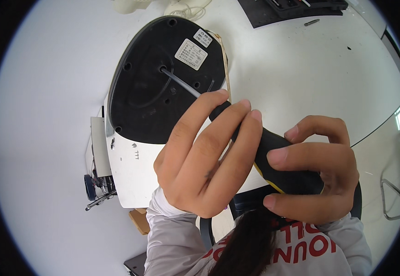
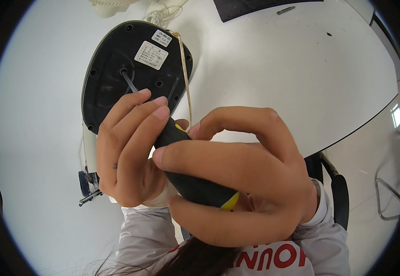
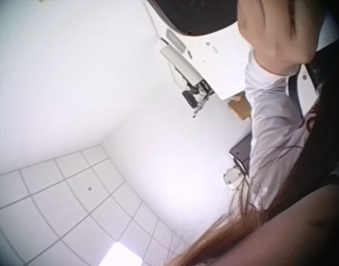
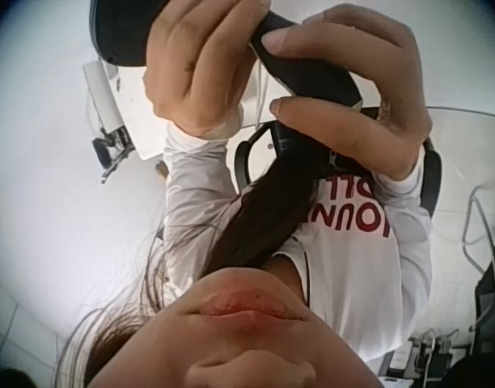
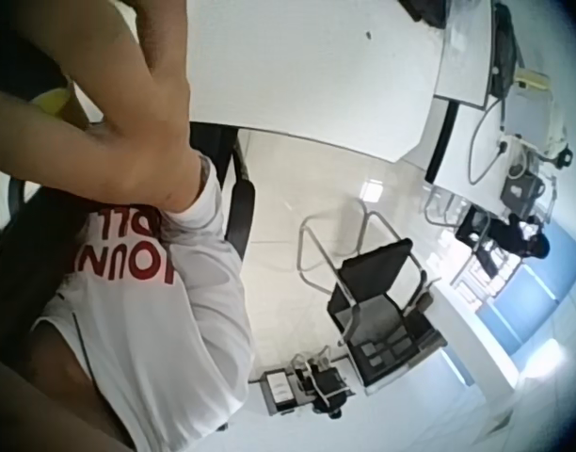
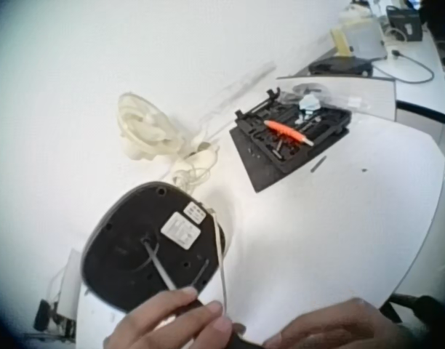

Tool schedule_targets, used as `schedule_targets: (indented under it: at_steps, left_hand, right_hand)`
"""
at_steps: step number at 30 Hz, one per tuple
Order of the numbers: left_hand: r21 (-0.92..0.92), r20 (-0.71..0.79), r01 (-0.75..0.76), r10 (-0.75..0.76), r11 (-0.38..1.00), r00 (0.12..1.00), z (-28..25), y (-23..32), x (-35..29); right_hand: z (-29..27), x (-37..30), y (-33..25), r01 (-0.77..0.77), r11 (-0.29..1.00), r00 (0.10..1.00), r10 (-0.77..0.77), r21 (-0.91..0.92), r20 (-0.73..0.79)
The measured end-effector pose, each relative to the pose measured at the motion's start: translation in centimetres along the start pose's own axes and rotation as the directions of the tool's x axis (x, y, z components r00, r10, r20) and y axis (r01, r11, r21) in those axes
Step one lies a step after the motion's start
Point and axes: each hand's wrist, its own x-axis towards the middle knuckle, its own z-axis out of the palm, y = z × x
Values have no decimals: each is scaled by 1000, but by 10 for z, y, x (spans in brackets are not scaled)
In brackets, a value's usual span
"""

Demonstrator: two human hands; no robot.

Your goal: The person uses a screwdriver to remove screws from the base of a small white electric fan. They unscrew multiple fasteners one by one and place them on the table while keeping the fan base steady.

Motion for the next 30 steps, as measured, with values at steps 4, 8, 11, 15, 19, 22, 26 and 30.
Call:
schedule_targets:
  at_steps: [4, 8, 11, 15, 19, 22, 26, 30]
  left_hand:
    - [-21, -6, -5, 4, 1000, 1000, 1, -1, -2]
    - [-20, 0, -18, 18, 1000, 1000, 0, -2, -2]
    - [-18, 1, -21, 21, 1000, 1000, 0, -2, -1]
    - [-17, 27, -17, 18, 1000, 999, -3, -3, -1]
    - [-20, 17, -38, 38, 999, 999, -4, -4, -1]
    - [-14, 18, -51, 51, 999, 999, -4, -5, 0]
    - [21, -11, -73, 73, 997, 997, -2, -5, -2]
    - [39, -14, -65, 65, 997, 998, -2, -5, -2]
  right_hand:
    - [5, -5, 8, 89, 996, 996, -89, -7, -4]
    - [8, -5, 13, 133, 991, 990, -133, -5, -37]
    - [7, -3, 7, 84, 996, 996, -84, 4, -35]
    - [11, -1, 4, 11, 998, 998, -7, 56, -59]
    - [7, -1, 8, 66, 995, 997, -63, 76, -38]
    - [9, -1, 7, 58, 992, 998, -55, 108, -34]
    - [14, -4, 4, 52, 984, 998, -43, 170, -55]
    - [16, -5, 2, 27, 971, 997, -10, 238, -74]
